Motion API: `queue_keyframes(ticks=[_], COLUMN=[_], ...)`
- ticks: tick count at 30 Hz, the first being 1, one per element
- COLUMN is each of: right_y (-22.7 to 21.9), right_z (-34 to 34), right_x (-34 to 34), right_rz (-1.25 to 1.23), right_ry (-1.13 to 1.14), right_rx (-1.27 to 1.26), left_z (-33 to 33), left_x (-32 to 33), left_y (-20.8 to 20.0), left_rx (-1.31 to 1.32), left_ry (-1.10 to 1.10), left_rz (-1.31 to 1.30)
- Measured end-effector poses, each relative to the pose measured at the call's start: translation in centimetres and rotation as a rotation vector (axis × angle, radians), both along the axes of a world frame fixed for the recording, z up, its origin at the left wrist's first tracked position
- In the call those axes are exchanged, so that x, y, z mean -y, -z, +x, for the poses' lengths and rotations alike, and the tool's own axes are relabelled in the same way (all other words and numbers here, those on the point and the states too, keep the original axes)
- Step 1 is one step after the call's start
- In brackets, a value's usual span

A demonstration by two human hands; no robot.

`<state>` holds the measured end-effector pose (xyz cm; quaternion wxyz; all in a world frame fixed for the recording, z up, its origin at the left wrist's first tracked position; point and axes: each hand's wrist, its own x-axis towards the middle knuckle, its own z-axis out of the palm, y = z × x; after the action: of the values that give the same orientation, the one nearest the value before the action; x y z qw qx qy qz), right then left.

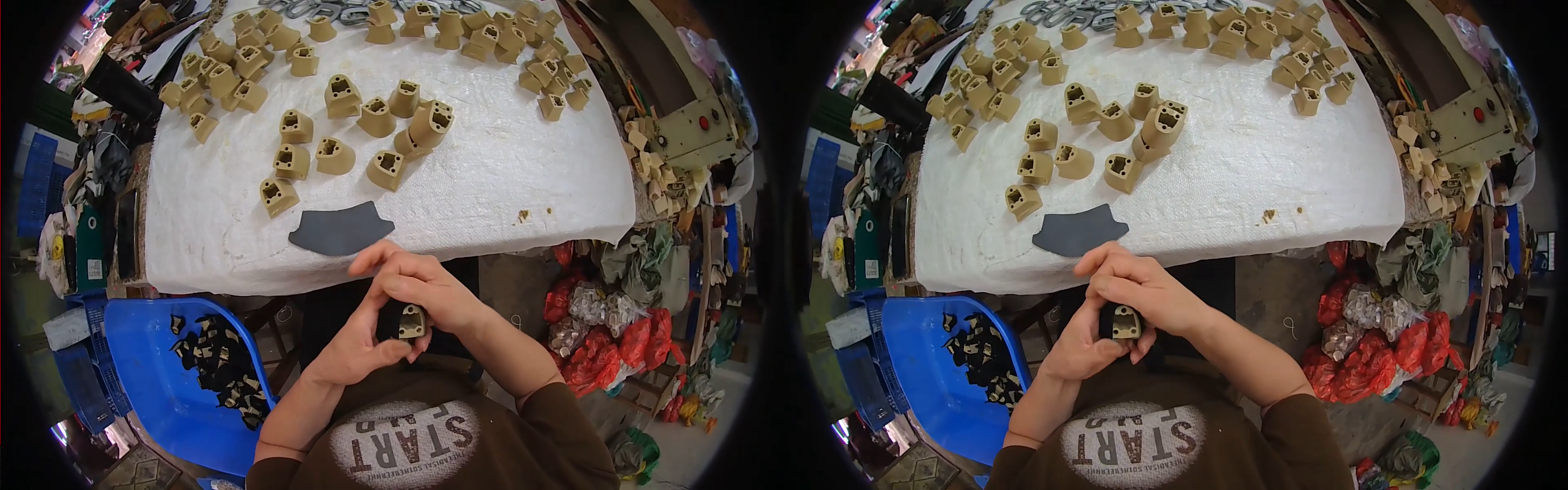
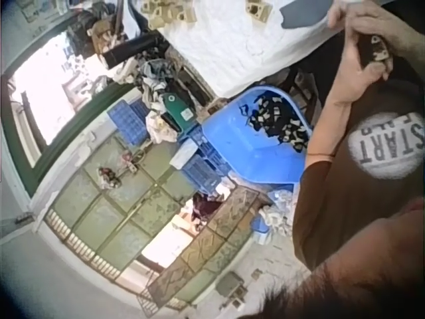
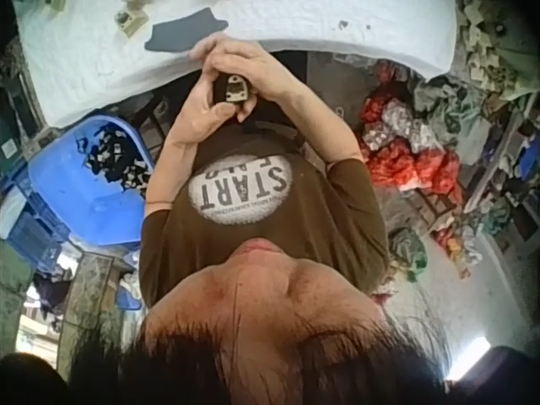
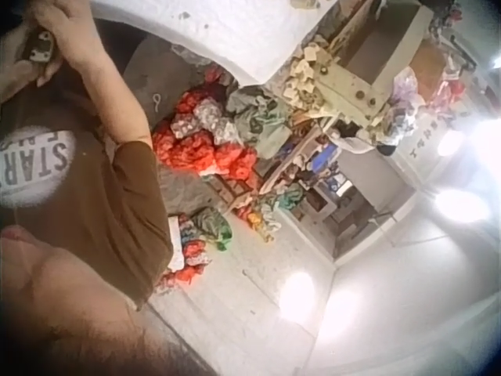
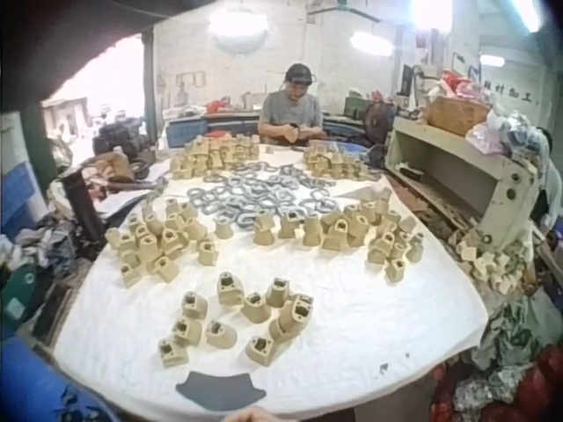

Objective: Manually assembling small plastic and metal components for shoe manufacturing.

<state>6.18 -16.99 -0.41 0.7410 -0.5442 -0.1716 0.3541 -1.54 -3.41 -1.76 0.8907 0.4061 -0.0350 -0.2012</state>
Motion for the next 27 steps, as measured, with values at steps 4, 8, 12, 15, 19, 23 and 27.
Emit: queue_keyframes(ticks=[4,8,12,15,19,23,27], right_y=[0.4,1.1,1.6,1.5,0.8,1.7,1.9], right_z=[0.7,-0.1,-2.1,-3.5,-4.3,-3.8,-4.6], right_x=[0.8,0.7,-0.2,-0.3,0.1,-1.0,-1.9], right_rz=[0.057,0.087,-0.057,-0.130,-0.037,-0.037,-0.011], right_ry=[-0.189,-0.166,0.136,0.252,0.250,0.289,0.403], right_rx=[-0.123,0.017,0.352,0.366,0.171,0.452,0.309], left_z=[-0.2,-0.4,-0.5,0.2,0.2,-0.2,-0.4], left_x=[0.0,0.0,-0.1,0.3,0.7,2.2,2.1], left_y=[-0.6,-0.8,1.0,-0.3,-1.5,-1.2,-0.8], left_rx=[-0.016,-0.003,-0.003,-0.035,-0.159,-0.213,-0.175], left_ry=[0.033,-0.008,-0.181,-0.226,-0.318,-0.488,-0.493], left_rz=[0.097,0.165,0.244,0.160,-0.071,0.070,0.133])
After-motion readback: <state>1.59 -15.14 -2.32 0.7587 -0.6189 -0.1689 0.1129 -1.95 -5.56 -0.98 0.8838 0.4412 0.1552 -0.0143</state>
